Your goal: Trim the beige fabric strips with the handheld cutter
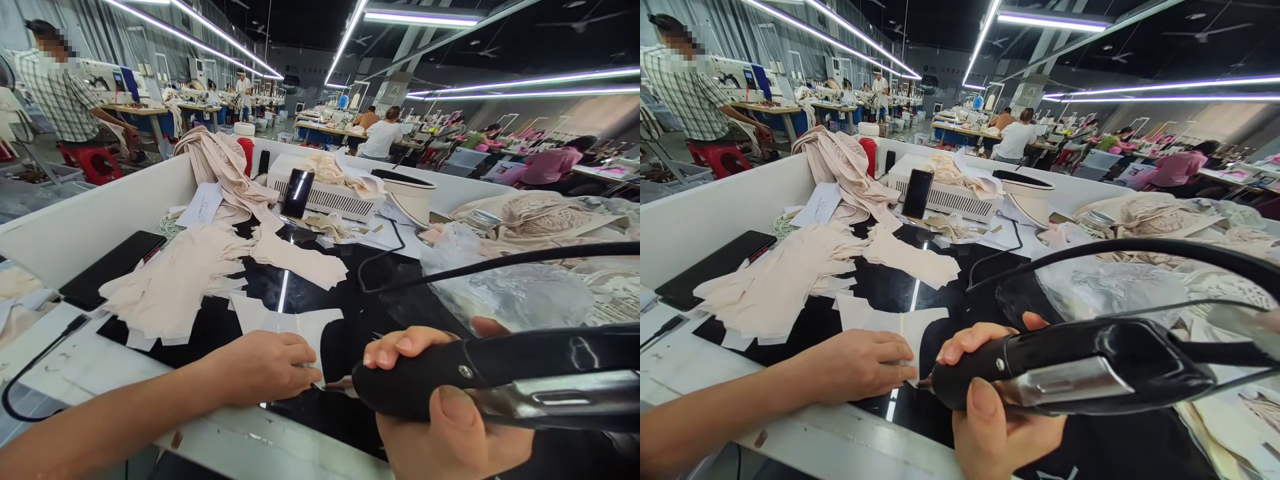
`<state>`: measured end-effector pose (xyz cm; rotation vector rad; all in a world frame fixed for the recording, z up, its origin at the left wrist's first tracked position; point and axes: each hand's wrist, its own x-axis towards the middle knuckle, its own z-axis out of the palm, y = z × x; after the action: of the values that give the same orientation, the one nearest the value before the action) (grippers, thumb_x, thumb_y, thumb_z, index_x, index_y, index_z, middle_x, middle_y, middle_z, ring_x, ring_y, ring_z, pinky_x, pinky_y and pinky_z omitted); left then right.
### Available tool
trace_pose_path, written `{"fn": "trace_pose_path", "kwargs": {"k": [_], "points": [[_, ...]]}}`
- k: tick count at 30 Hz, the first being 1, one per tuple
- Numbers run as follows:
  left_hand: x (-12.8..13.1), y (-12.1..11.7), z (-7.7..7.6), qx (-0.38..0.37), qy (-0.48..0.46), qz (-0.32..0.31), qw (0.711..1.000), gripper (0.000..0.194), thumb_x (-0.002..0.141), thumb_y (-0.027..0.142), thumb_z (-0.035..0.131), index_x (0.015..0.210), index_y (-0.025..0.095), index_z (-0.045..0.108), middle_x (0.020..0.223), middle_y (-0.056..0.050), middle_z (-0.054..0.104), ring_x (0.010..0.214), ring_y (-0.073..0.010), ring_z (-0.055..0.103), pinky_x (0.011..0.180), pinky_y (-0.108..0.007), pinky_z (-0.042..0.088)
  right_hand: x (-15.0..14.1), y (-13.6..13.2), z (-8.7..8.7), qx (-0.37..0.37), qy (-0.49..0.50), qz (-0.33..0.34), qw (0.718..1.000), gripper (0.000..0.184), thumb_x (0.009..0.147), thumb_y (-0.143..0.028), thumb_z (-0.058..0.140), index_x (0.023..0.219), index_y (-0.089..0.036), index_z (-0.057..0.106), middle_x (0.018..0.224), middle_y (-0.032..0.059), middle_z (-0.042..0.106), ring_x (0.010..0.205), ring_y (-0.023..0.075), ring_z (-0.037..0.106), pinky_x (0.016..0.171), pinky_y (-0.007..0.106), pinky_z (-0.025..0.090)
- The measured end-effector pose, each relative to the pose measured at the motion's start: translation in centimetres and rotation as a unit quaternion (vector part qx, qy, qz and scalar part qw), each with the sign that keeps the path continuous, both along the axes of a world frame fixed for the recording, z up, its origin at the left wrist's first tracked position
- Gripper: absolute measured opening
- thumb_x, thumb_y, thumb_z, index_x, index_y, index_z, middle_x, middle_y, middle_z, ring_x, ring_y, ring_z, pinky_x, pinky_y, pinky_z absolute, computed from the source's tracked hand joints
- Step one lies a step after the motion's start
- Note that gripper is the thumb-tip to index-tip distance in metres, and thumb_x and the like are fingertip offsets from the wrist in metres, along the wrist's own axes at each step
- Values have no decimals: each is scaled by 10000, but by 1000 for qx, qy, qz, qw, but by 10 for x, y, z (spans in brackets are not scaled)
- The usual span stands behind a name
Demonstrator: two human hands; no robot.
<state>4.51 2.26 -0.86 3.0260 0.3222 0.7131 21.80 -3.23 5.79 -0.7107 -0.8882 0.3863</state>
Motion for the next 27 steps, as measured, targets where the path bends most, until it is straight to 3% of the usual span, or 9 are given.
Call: {"fn": "trace_pose_path", "kwargs": {"k": [20, 27], "points": [[0, -1, 0, -4, 7, 7, 1000, 155, 1117, 164, 542, 1043, 179, 677, 1046, -59, 729, 1056, -176, 715, 884, -253, 600, 1, 2, 1, -7, -2, 2, 1000, 528, 778, -381, 904, 1243, -279, 675, 744, -52, 708, 519, 176, 605, 453, 309, 543], [0, -1, 0, -9, 8, 6, 1000, 182, 1132, 178, 514, 1083, 176, 689, 1053, -61, 733, 1088, -188, 716, 883, -253, 606, 0, 1, 3, -33, -49, -20, 998, 486, 837, -384, 844, 1268, -294, 637, 748, -60, 674, 520, 176, 622, 471, 317, 544]]}}
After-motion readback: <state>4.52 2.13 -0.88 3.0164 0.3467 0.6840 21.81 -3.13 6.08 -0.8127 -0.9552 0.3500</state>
